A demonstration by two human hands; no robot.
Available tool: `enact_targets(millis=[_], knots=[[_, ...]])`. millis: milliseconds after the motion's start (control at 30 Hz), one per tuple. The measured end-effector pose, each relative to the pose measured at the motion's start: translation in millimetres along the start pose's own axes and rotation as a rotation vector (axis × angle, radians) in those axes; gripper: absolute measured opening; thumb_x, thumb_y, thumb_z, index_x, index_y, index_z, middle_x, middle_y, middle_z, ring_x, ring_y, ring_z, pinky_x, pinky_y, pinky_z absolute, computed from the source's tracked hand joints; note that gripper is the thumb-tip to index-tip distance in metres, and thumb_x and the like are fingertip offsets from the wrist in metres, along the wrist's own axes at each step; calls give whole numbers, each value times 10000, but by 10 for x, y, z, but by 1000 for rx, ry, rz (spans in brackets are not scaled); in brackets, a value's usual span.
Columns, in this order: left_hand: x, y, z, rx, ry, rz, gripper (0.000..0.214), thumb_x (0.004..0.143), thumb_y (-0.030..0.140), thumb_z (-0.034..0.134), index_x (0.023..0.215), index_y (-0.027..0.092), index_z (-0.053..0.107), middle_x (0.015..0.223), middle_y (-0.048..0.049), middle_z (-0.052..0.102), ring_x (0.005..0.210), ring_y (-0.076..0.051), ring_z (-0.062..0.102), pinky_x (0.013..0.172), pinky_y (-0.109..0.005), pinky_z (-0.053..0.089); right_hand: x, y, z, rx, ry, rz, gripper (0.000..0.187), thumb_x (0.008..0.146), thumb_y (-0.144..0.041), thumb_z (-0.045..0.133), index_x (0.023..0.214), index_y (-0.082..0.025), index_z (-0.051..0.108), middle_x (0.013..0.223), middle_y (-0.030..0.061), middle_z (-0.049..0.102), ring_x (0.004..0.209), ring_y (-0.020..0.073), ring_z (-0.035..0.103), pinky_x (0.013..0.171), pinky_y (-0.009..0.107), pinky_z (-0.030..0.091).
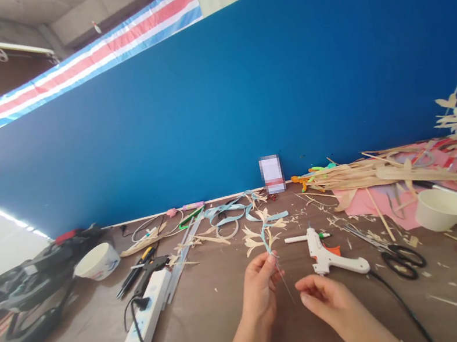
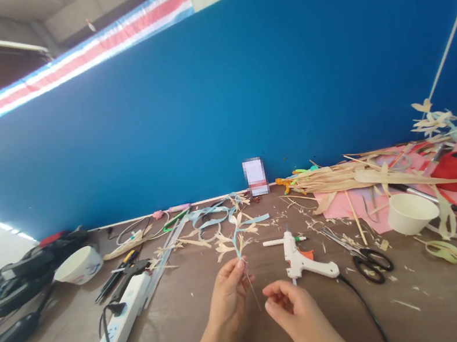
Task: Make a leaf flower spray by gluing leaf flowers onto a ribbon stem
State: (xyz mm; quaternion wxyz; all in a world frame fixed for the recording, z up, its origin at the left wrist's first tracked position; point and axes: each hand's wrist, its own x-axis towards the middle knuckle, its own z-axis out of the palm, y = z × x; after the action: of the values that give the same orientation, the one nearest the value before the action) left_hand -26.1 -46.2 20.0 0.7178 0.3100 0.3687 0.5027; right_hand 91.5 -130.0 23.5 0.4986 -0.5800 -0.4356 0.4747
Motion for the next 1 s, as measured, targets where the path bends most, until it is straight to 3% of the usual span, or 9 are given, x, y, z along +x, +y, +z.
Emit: enact_targets(millis=[167,333,467,800,1000], knots=[[-28,-10,-40,-26,18,-36,249,553,271,760,724,123,656,599,19,535,535,-61,486,527,-191,431,34,187,143,68,-116,86,198,663,-320,584,765,-150,586,592,-18,538,514,115,495,478,224,409],[-76,-10,-90,-20,34,-70,248,546,276,763,711,133,646,601,29,534,522,-55,478,506,-177,413,39,220,247,55,-136,125,211,693,-357,535,613,-167,492,493,-56,493,343,46,389,364,165,260],[-108,-17,-115,11,2,-88,261,536,260,767,733,134,653,648,14,554,533,-61,479,502,-180,409,59,244,254,64,-118,146,240,692,-392,524,602,-176,470,477,-67,483,313,34,359,354,157,219],[-159,-2,-112,279,-142,-115,323,590,268,732,873,122,681,739,-60,631,602,-103,521,574,-214,409,113,178,192,66,-76,92,273,704,-435,533,615,-179,502,478,-66,466,332,51,373,371,180,260],[-175,-6,-176,320,-100,-103,282,627,321,698,821,117,692,724,-80,645,618,-120,528,564,-213,395,133,221,190,57,-84,90,298,704,-467,527,623,-181,511,478,-66,447,326,51,359,366,182,244]])
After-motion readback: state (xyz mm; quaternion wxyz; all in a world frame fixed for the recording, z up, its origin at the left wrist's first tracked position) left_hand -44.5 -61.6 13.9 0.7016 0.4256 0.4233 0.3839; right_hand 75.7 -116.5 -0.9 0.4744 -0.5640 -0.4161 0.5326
